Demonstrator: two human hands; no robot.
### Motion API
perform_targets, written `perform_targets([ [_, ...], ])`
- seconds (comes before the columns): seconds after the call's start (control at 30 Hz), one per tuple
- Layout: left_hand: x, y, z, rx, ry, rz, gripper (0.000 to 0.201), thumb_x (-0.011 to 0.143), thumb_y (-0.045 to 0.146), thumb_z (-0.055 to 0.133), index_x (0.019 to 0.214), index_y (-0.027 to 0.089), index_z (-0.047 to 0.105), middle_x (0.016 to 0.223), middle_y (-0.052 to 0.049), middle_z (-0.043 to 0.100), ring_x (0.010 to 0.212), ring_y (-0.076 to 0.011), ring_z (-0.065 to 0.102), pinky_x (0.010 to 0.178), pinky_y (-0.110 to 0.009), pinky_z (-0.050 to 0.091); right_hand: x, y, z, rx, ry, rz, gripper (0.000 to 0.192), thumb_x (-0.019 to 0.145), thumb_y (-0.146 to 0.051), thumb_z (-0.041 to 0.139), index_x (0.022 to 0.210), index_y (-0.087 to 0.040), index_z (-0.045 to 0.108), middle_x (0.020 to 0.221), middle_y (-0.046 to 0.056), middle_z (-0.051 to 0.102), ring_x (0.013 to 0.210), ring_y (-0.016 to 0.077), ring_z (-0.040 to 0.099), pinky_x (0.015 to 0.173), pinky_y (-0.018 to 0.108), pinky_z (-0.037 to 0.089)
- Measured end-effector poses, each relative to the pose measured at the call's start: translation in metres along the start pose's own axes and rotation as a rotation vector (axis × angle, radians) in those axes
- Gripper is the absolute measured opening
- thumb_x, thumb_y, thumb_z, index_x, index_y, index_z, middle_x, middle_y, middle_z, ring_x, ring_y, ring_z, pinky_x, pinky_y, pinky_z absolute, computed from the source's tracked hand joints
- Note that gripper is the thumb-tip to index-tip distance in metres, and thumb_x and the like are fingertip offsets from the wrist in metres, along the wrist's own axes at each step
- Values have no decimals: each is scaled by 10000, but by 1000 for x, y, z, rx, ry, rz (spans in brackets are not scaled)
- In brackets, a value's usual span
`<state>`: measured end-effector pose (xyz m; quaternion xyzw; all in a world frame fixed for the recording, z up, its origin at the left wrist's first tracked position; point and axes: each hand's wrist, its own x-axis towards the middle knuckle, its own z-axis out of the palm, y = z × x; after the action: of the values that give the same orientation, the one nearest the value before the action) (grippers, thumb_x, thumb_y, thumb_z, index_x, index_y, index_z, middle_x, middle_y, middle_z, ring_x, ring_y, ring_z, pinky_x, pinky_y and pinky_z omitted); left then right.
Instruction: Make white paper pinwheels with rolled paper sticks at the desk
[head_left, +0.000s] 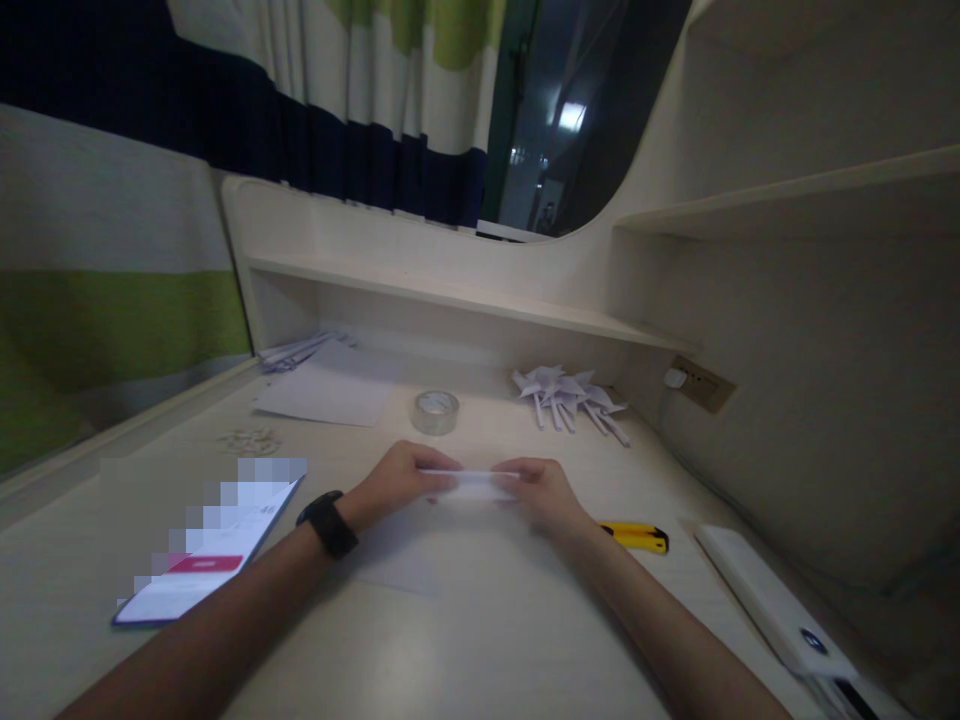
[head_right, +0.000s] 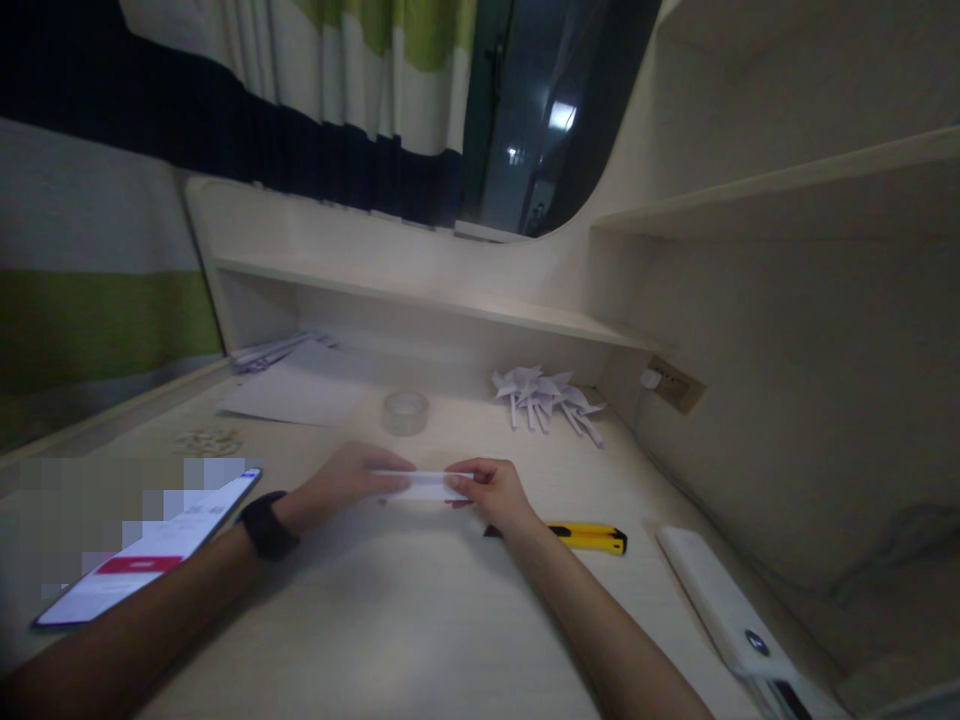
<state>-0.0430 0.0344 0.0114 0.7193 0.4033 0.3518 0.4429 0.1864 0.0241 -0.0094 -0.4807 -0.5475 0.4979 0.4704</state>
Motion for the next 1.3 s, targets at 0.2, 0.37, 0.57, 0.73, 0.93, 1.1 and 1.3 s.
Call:
perform_targets([
  [0.2, 5, -6, 3, -175, 408, 28, 479, 642, 319, 764, 1064, 135, 630, 879, -61, 688, 731, -168, 626, 647, -278, 502, -3, -4, 3, -102, 197, -178, 410, 643, -465, 757, 883, -134, 738, 627, 44, 704, 560, 202, 675, 579, 329, 576],
  [0.37, 1, 2, 20, -268, 414, -31, 324, 724, 435, 700, 762, 121, 629, 715, -43, 635, 672, -156, 595, 604, -253, 465, -13, 7, 2, -693, 315, -690, 258, 887, -311, 538, 1052, -192, 698, 942, 91, 734, 839, 218, 700, 789, 324, 559],
  [0.57, 0, 15, 48, -729, 201, 8, 287, 751, 385, 703, 810, 110, 647, 850, -80, 671, 803, -174, 630, 790, -328, 512, -19, 20, 16, -1160, 107, -1106, 399, 916, -120, 431, 1299, -192, 521, 1152, 98, 667, 1038, 185, 640, 894, 303, 529],
  [0.73, 10, 14, 33, -417, 306, 97, 254, 812, 352, 617, 927, 126, 646, 895, -86, 672, 810, -205, 641, 739, -340, 526, -23, 9, 25, -1221, 209, -1175, 460, 875, -251, 537, 1316, -132, 480, 1239, 163, 601, 1164, 269, 550, 935, 420, 502],
  [0.93, 2, 8, 7, 1007, 212, 394, 145, 890, 137, 497, 884, 157, 640, 902, -86, 623, 854, -223, 587, 748, -352, 465, -29, -9, 4, -1145, 267, -1164, 441, 837, -177, 570, 1272, -204, 502, 1242, 111, 595, 1211, 290, 462, 973, 509, 424],
  [1.1, -10, 4, 26, 1361, -79, 435, 104, 851, 82, 551, 853, 133, 641, 897, -101, 619, 859, -247, 580, 692, -353, 456, -23, 11, 4, -1160, 64, -958, 259, 820, -168, 571, 1070, -196, 630, 1098, 103, 642, 949, 233, 546, 821, 393, 480],
  [1.3, -12, -9, 32, 1302, -90, 480, 78, 872, 130, 561, 894, 157, 631, 844, -71, 620, 801, -216, 582, 667, -314, 432, -20, 31, 15, -1164, -83, -681, 137, 810, -170, 611, 919, -193, 692, 815, 55, 658, 810, 190, 544, 756, 307, 438],
])
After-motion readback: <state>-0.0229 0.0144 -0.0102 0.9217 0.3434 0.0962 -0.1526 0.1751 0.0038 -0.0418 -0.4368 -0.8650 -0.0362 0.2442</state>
